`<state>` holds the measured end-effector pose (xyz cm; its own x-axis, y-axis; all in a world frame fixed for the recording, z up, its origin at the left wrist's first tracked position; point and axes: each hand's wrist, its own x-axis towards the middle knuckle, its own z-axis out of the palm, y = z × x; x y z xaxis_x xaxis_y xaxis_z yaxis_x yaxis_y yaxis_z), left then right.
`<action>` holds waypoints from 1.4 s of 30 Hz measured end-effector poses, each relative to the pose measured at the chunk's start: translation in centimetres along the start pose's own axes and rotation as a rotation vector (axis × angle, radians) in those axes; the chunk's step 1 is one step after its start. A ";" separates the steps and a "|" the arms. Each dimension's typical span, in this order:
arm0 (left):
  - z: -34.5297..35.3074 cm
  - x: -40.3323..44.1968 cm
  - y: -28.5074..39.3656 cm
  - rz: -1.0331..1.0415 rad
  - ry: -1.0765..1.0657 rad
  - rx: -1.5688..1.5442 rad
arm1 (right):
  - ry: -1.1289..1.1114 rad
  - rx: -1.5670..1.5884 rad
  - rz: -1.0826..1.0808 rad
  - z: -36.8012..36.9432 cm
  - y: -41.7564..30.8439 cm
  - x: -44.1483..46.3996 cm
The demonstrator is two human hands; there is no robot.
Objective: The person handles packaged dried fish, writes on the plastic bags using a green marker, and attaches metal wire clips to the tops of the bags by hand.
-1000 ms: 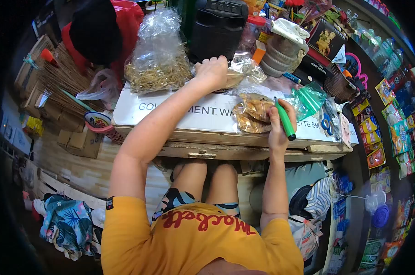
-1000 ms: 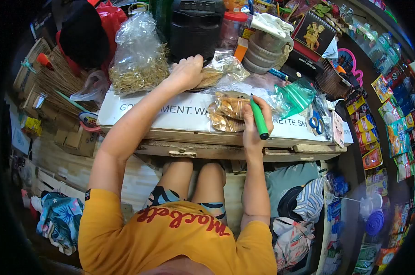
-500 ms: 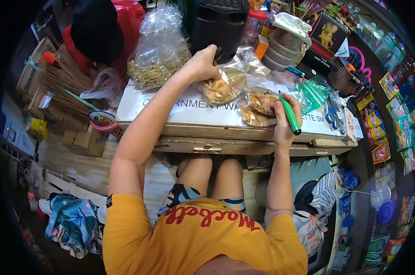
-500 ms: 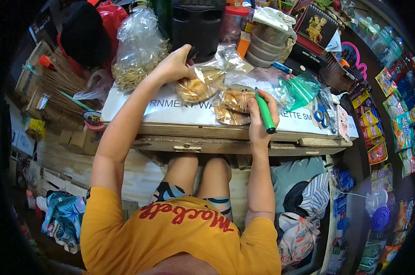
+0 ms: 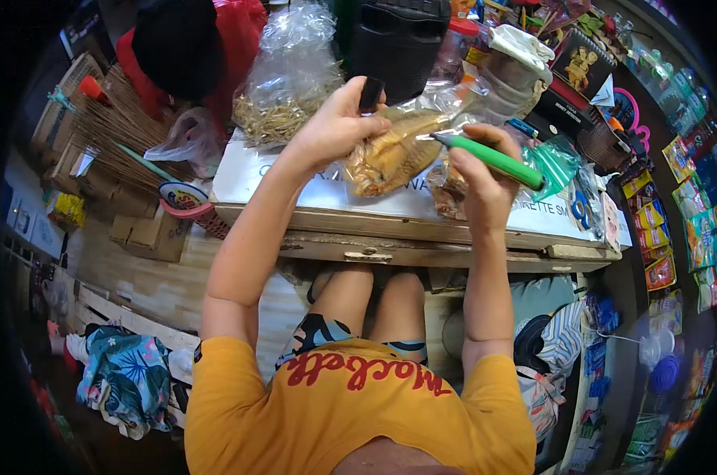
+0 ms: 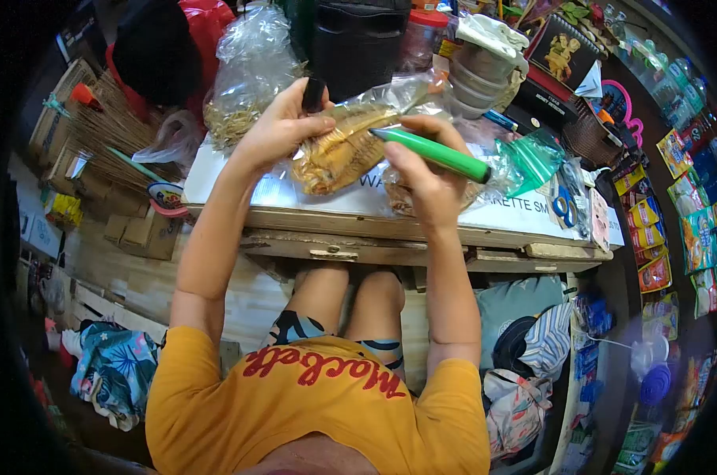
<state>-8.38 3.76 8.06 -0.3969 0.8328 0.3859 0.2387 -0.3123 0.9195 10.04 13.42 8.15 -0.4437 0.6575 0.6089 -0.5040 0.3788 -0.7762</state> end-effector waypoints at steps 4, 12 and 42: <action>0.3 -1.0 -0.6 -0.033 0.008 -0.106 | -0.162 -0.131 -0.019 1.3 2.1 0.0; 0.4 -1.8 -0.3 0.015 -0.015 -0.107 | -0.169 -0.268 -0.057 2.1 2.8 -0.6; -0.4 -2.1 -2.2 0.066 -0.014 -0.074 | -0.021 -0.086 0.071 2.2 3.5 -0.9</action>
<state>-8.43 2.49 5.28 -0.3700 0.8152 0.4456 0.1982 -0.3993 0.8951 7.01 12.72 5.23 -0.4917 0.6714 0.5545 -0.4057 0.3867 -0.8281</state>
